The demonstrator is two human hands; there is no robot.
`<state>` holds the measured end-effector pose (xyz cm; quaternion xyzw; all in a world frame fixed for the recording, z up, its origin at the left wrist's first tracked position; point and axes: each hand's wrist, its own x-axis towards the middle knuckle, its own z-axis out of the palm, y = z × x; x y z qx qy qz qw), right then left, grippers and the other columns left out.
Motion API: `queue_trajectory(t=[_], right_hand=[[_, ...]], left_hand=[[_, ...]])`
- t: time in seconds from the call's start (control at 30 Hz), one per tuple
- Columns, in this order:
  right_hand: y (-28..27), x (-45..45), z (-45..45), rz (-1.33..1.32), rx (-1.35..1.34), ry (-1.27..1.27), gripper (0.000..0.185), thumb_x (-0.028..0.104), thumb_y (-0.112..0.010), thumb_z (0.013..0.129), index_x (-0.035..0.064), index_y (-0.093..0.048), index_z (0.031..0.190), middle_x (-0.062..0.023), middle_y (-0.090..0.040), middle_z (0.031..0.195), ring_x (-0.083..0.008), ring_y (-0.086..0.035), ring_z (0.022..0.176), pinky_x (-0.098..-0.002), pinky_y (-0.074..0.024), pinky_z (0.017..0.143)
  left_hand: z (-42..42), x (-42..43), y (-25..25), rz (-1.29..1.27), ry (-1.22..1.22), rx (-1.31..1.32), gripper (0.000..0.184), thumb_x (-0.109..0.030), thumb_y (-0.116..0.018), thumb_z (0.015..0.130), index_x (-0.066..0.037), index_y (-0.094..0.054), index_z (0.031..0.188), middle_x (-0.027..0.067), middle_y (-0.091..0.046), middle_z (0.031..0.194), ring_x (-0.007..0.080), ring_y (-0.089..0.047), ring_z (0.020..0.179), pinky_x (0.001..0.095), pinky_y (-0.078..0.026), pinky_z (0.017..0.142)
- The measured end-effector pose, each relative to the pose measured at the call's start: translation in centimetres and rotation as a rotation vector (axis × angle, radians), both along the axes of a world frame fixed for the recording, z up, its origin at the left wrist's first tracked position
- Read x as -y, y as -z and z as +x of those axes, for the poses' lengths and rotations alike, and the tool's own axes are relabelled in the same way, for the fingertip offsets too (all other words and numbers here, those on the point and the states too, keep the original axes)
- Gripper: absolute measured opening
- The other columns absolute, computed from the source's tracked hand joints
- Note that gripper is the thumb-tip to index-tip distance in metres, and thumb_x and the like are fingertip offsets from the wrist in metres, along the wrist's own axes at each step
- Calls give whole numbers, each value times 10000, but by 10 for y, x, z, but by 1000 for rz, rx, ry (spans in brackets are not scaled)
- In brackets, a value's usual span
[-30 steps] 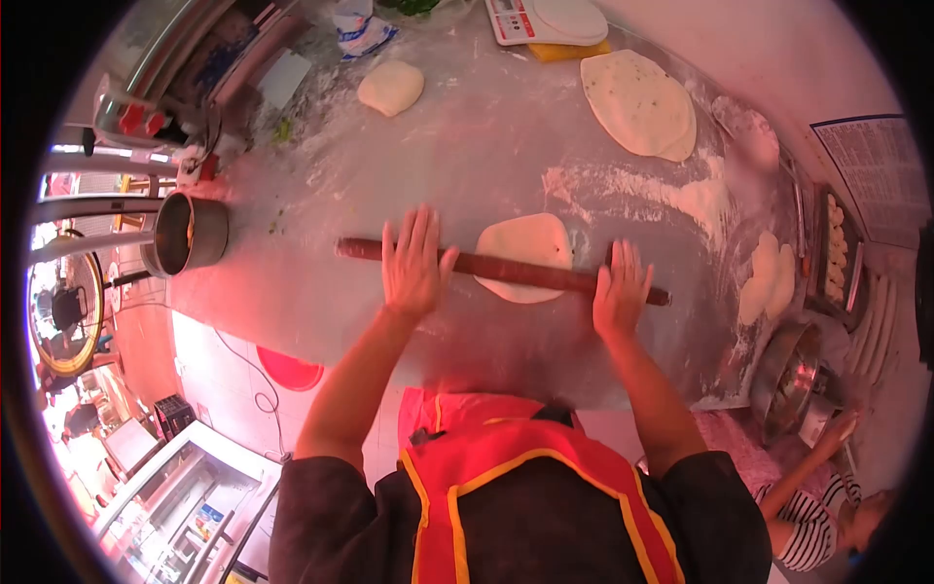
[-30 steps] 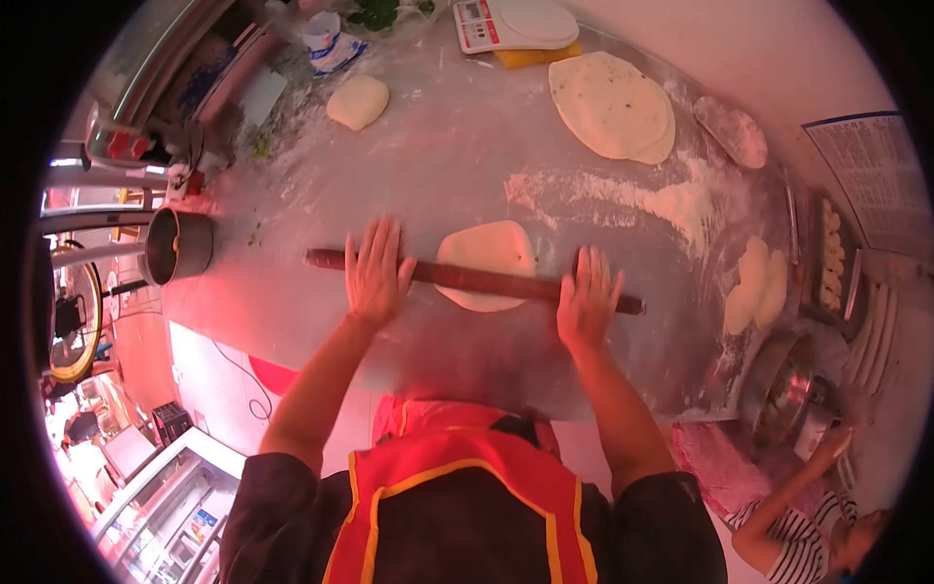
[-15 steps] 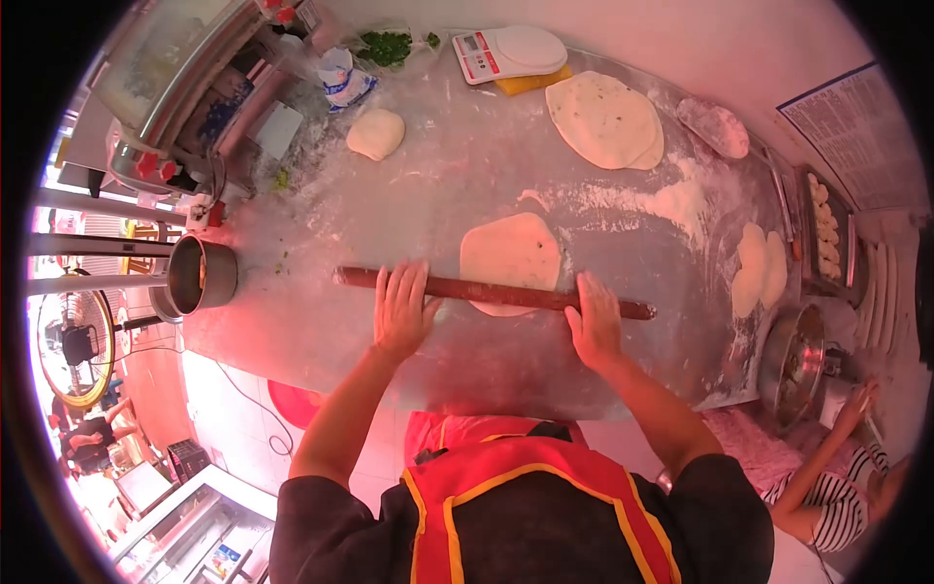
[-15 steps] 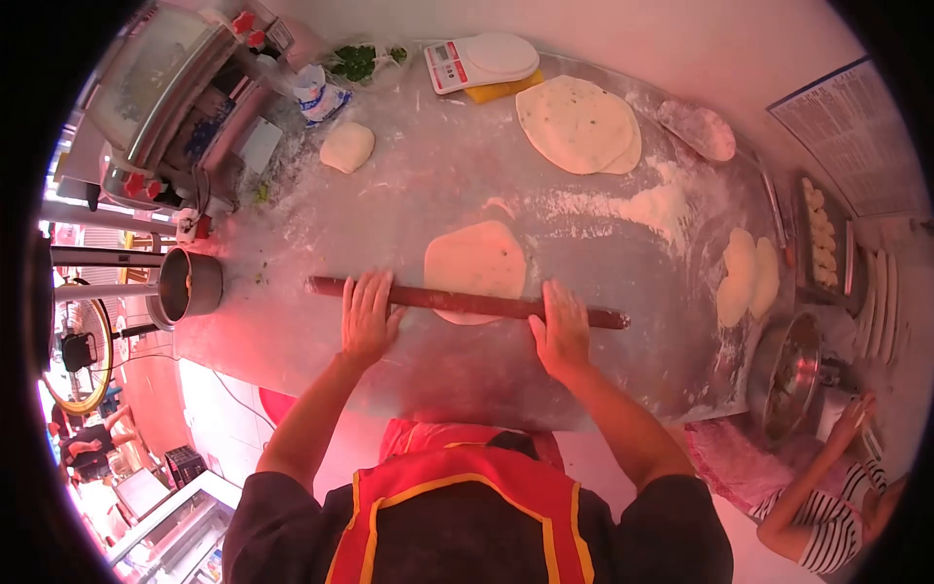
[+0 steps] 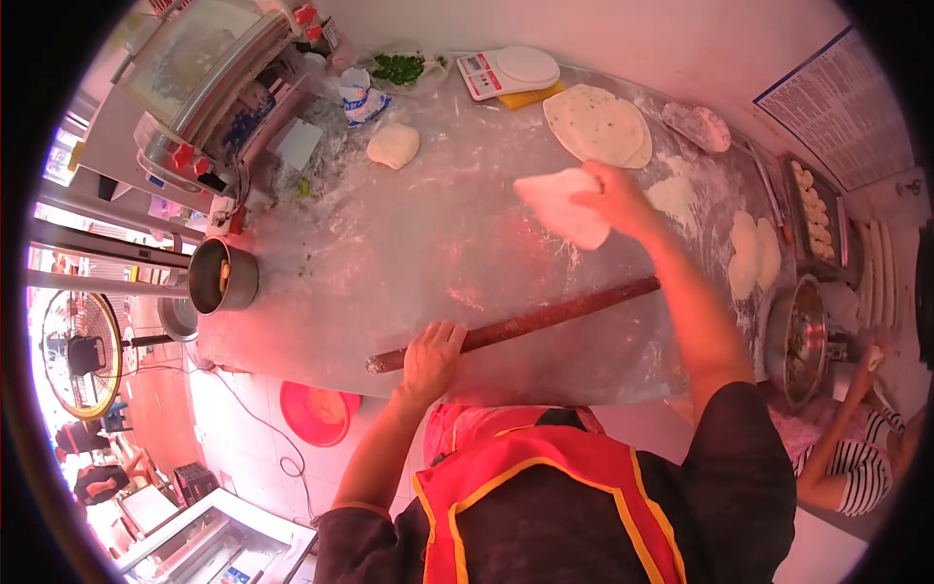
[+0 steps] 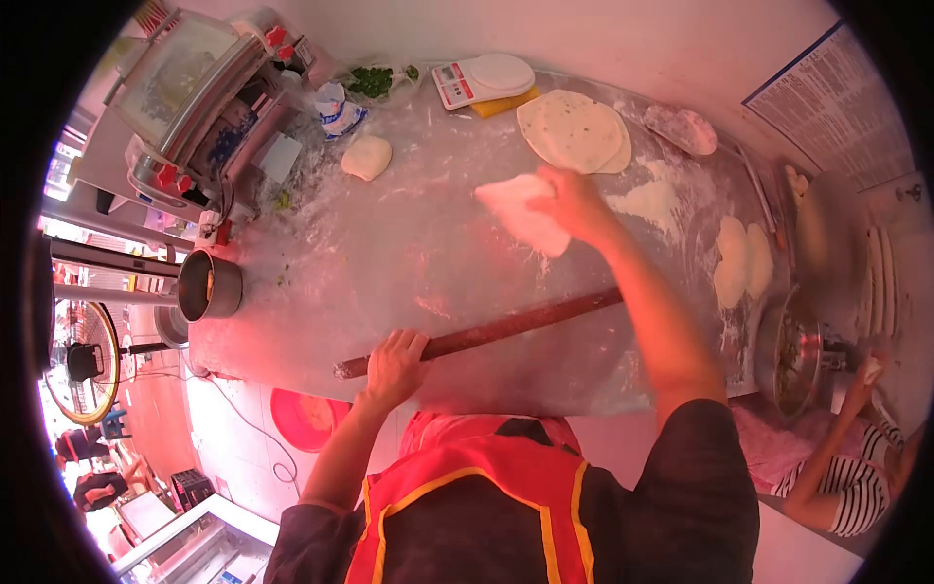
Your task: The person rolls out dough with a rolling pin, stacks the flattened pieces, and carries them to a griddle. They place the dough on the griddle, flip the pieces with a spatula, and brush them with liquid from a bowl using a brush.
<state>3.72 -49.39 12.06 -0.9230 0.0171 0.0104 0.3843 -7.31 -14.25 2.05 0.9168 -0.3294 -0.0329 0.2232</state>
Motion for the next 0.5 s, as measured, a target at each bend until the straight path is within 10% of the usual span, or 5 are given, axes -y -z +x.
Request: queue_trajectory(t=[0.2,0.5], right_hand=[[85,4,28,-696,202,80,97,110,-586,867,76,-563,955,-148,-666,841,-355,-667,812,-478,-507,672],[130,-109,-70,-182,265,-65,418,299,-749,788,36,-589,1071,-167,-630,1092,-386,-618,967,-458,-508,853]], left_hand=[[-5,-3,9,-20,5,-1,319,-124,-732,679,-76,-591,961,67,-583,889,282,-598,864,420,-511,695],[-19,-18,8,-23,-34,-87,343,-113,-714,677,-80,-611,1003,71,-595,902,296,-599,876,410,-510,702]])
